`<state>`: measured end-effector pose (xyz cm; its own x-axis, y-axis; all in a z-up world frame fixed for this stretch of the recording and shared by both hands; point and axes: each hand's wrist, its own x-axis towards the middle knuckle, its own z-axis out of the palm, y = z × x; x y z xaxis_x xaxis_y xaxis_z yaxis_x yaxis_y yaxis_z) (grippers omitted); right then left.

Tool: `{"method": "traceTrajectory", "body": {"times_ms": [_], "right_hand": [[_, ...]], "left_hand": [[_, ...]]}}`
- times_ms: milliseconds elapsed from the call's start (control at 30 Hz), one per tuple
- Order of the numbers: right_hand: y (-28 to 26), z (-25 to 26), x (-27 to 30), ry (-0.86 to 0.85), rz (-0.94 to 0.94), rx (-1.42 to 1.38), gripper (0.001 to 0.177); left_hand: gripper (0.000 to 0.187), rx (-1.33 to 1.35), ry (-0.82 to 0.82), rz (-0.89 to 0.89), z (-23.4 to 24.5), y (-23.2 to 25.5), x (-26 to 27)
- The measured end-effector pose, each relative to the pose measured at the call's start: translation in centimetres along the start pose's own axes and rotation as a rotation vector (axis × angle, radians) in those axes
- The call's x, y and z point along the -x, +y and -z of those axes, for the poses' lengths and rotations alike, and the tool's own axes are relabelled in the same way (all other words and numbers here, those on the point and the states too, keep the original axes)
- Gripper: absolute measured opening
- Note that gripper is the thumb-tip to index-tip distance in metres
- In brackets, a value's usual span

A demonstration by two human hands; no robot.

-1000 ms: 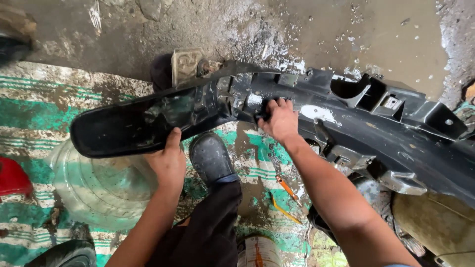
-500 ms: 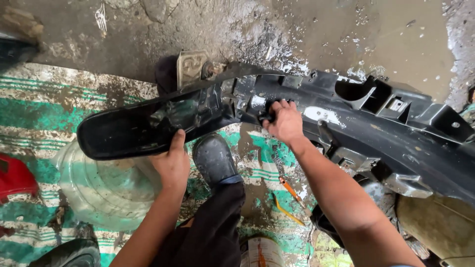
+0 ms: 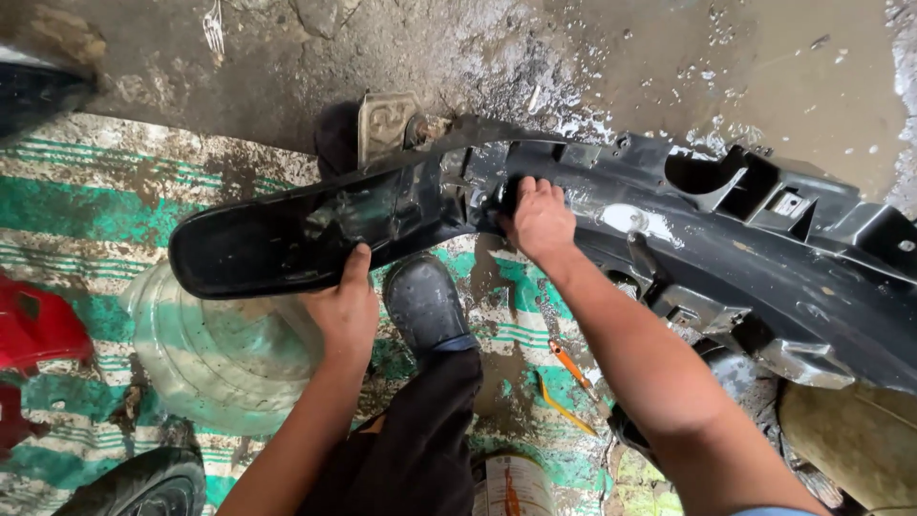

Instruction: Cleaning a motorcycle fender using a rag and water from a bucket.

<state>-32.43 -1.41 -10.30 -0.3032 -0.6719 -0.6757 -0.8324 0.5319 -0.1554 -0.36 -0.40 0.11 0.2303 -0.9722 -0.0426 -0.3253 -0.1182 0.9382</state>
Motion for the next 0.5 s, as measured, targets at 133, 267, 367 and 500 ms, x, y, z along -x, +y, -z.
{"method": "traceTrajectory", "body": {"times_ms": [133,267,367,500], "right_hand": [[5.4,-7.0,-7.1,-0.089,0.025,0.083,0.068],[-2.0,-0.9,-0.8,-0.014,0.051,0.032,0.043],[-3.0,-2.2,-0.4,0.198,0.174,0.128,0.028],[-0.3,-2.1,1.8,0.256,0.469,-0.306,0.030]], "left_hand": [[0.057,0.068,0.009,0.029,0.8,-1.6,0.9],[0.058,0.101,0.022,0.042,0.5,-0.7,0.7],[0.047,-0.072,-0.012,0.041,0.1,1.0,0.3],[0.055,0.013,0.041,0.076,0.1,0.5,0.7]]}}
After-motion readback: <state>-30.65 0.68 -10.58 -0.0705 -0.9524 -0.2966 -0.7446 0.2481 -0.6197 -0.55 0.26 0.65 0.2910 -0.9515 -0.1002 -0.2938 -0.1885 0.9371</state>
